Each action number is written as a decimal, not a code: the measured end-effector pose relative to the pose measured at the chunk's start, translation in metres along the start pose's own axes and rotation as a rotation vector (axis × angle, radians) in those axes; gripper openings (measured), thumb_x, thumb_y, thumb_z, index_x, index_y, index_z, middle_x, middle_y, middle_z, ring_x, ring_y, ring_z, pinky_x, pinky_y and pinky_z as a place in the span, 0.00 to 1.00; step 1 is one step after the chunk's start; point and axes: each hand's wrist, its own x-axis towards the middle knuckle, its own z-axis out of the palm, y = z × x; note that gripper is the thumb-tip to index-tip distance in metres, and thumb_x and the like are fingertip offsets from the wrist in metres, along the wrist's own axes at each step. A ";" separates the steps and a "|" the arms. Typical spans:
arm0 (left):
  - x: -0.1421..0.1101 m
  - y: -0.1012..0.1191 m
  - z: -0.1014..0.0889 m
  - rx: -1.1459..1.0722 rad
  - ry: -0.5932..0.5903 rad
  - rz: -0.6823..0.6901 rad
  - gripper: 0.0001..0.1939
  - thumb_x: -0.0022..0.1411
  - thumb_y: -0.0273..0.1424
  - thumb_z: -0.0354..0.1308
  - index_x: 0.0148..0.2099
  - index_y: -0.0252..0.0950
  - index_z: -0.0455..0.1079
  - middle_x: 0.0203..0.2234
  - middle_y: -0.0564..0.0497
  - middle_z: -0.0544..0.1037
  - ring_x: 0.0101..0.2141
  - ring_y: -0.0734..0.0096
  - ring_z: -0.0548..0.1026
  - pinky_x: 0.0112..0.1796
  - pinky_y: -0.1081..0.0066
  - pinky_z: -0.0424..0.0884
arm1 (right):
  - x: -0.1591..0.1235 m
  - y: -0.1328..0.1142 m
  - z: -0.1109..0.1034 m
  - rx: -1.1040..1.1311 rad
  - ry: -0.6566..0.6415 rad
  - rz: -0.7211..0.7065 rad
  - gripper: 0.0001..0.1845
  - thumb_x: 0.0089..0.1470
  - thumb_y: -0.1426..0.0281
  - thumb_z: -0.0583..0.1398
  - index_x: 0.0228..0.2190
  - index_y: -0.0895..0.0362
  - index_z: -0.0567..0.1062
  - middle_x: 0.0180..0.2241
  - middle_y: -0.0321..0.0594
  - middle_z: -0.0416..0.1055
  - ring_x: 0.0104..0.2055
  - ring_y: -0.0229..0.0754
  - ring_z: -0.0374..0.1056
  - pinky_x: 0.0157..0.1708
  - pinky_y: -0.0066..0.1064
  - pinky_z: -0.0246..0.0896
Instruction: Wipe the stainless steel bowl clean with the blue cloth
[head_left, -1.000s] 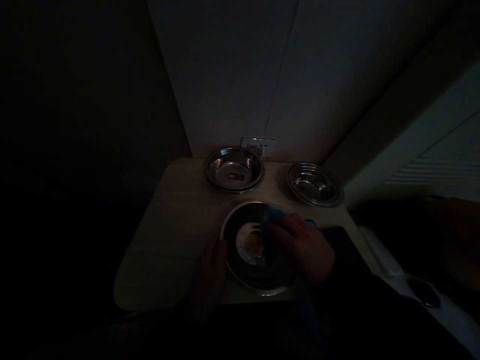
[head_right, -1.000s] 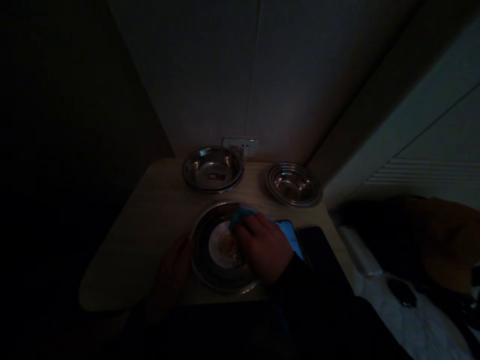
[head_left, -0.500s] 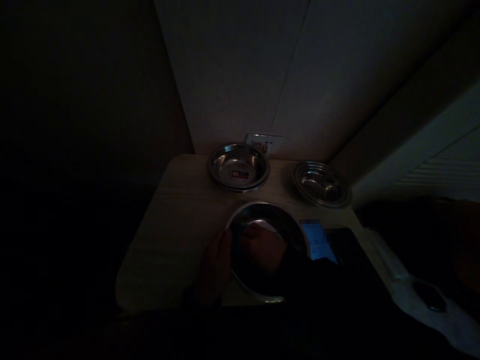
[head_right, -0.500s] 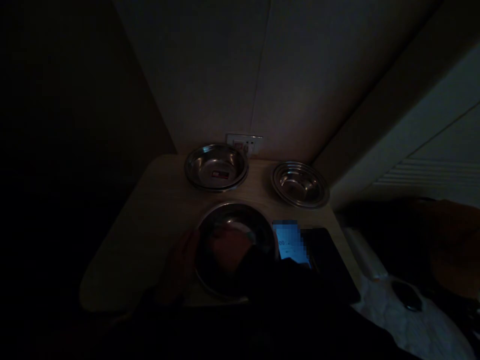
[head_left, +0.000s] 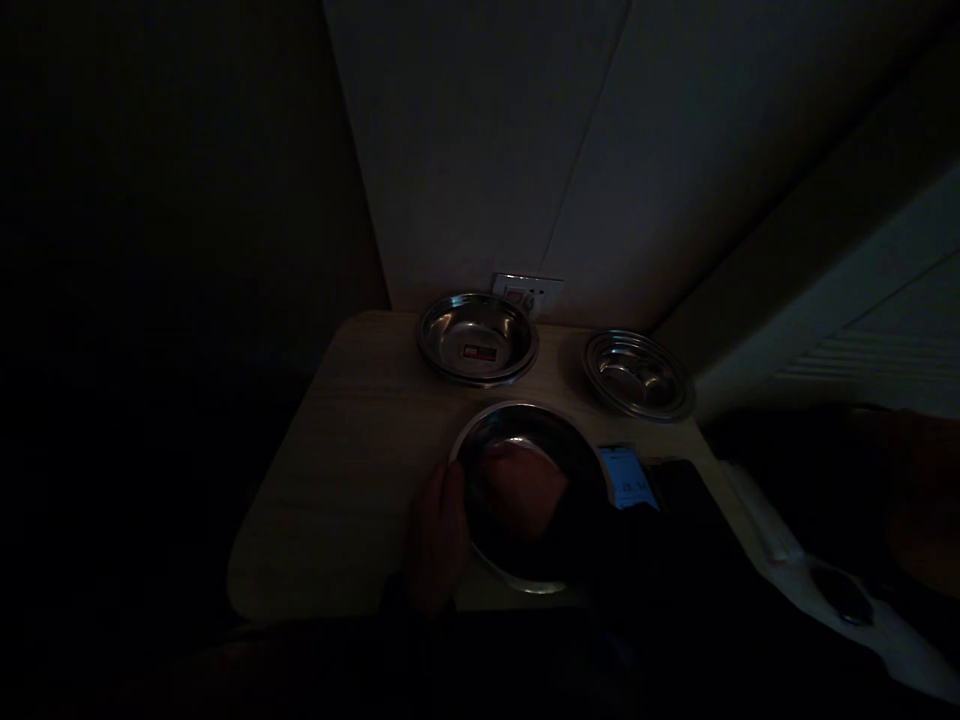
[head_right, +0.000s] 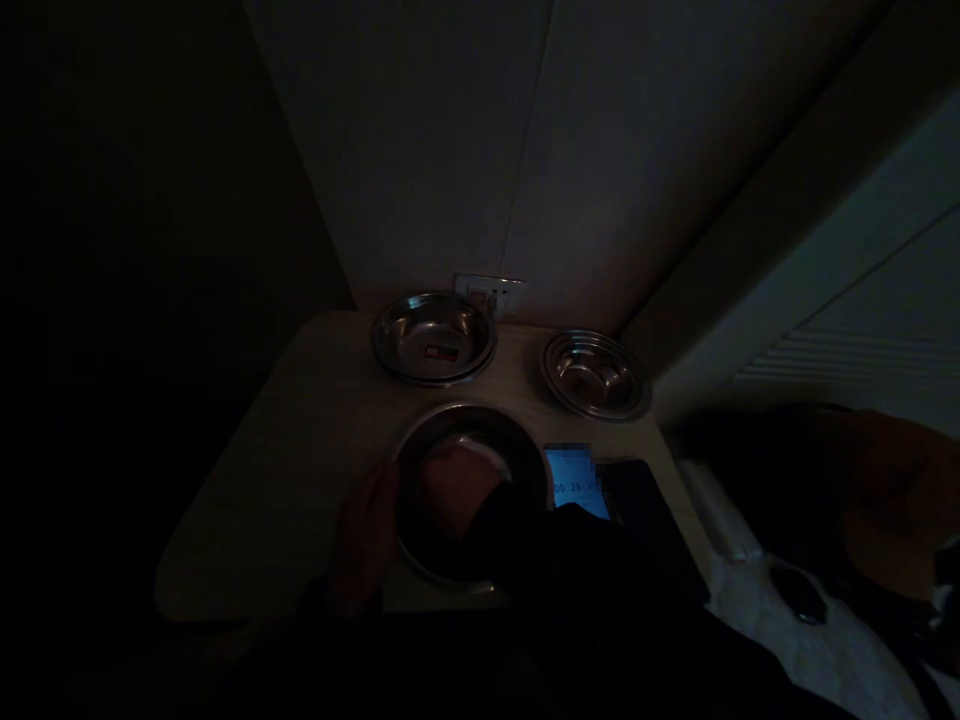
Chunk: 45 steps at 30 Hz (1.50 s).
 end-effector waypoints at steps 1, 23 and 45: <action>0.000 0.000 -0.001 0.004 -0.007 0.014 0.17 0.60 0.40 0.43 0.32 0.36 0.68 0.29 0.48 0.76 0.31 0.67 0.72 0.34 0.70 0.65 | 0.001 0.000 -0.001 -0.002 0.017 0.035 0.12 0.52 0.72 0.53 0.35 0.62 0.74 0.38 0.49 0.72 0.41 0.44 0.67 0.39 0.30 0.58; 0.004 -0.002 0.003 -0.042 0.033 0.059 0.17 0.60 0.39 0.42 0.31 0.36 0.68 0.27 0.49 0.75 0.29 0.68 0.71 0.33 0.70 0.64 | 0.015 0.007 0.003 0.045 0.093 0.112 0.14 0.51 0.69 0.53 0.34 0.61 0.75 0.38 0.50 0.73 0.41 0.45 0.68 0.38 0.31 0.59; 0.005 -0.005 0.004 -0.043 0.052 0.075 0.17 0.60 0.40 0.43 0.29 0.36 0.66 0.25 0.50 0.73 0.28 0.69 0.70 0.31 0.71 0.63 | 0.020 0.013 0.005 0.076 0.116 0.118 0.12 0.50 0.70 0.54 0.34 0.60 0.74 0.38 0.48 0.73 0.40 0.44 0.68 0.36 0.30 0.58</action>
